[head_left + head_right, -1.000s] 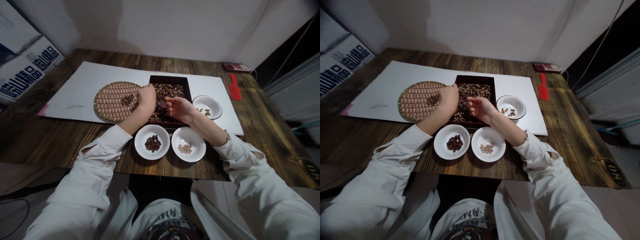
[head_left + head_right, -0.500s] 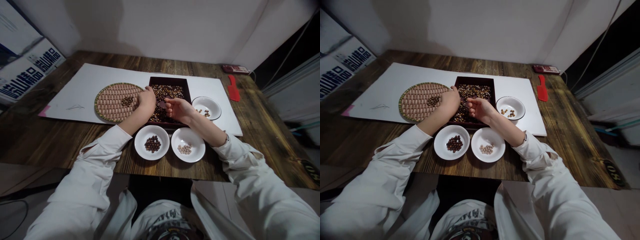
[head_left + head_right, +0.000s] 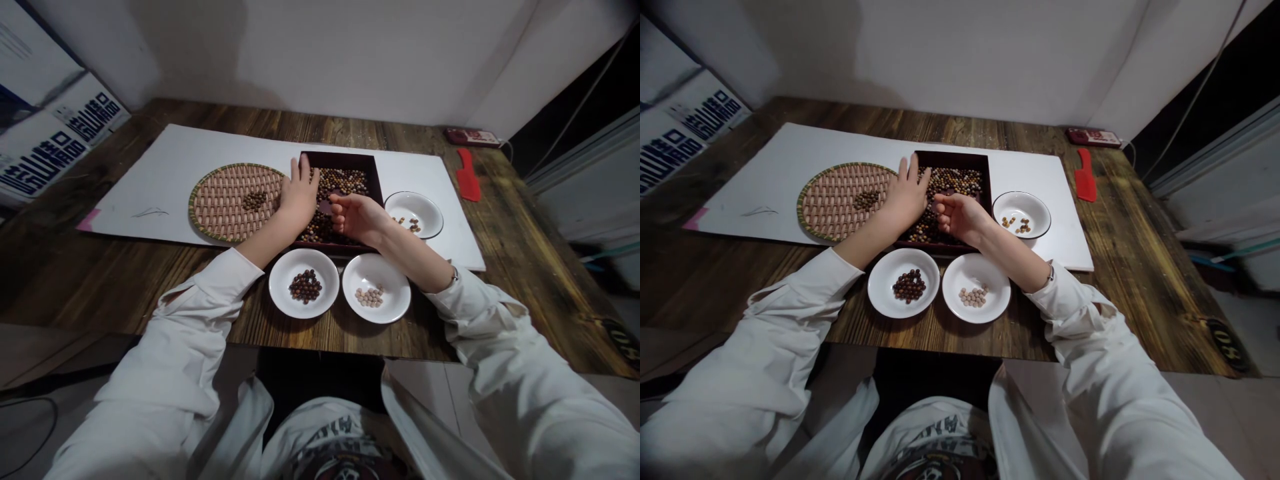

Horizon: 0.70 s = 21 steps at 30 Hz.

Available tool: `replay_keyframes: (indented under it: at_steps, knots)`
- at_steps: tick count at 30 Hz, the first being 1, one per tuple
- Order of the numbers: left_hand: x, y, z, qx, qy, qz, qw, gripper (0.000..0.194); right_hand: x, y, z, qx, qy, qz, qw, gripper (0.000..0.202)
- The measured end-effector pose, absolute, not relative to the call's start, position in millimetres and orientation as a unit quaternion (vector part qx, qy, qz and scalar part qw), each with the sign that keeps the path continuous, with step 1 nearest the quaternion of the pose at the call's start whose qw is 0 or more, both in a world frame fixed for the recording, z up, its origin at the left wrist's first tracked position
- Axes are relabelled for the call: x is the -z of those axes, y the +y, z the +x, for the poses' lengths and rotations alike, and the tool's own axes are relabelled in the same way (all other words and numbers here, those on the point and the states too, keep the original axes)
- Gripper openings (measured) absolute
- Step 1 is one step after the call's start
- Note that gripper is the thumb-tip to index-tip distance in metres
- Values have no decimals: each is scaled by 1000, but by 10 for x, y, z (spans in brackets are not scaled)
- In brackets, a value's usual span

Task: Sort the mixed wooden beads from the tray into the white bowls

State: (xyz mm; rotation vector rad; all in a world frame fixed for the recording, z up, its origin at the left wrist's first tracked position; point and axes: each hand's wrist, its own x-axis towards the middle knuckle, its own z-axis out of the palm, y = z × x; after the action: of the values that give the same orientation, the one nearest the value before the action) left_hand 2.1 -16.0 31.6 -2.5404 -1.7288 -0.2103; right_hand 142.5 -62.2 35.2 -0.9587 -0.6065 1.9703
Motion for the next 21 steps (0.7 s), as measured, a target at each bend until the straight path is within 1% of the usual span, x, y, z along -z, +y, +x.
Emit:
replay_keyframes:
  at_steps: [3,6,8,13,21]
  knots:
    - [-297,-114,33,73,-478,-874,43,61,-369,-625,1416,-787,-238,-387,418,14]
    - [-259,-82,33,30,-432,-901,21,58,-370,-625,1412,-789,-234,-386,417,13]
    - [-235,-79,22,-2,-427,-904,5,55,-363,-623,1413,-789,-236,-383,419,12]
    - [-230,-97,3,-50,-413,-909,6,54,-373,-630,1406,-786,-234,-386,422,13]
    - [-212,-77,19,-45,-418,-907,15,53,-391,-640,1397,-785,-228,-387,426,16]
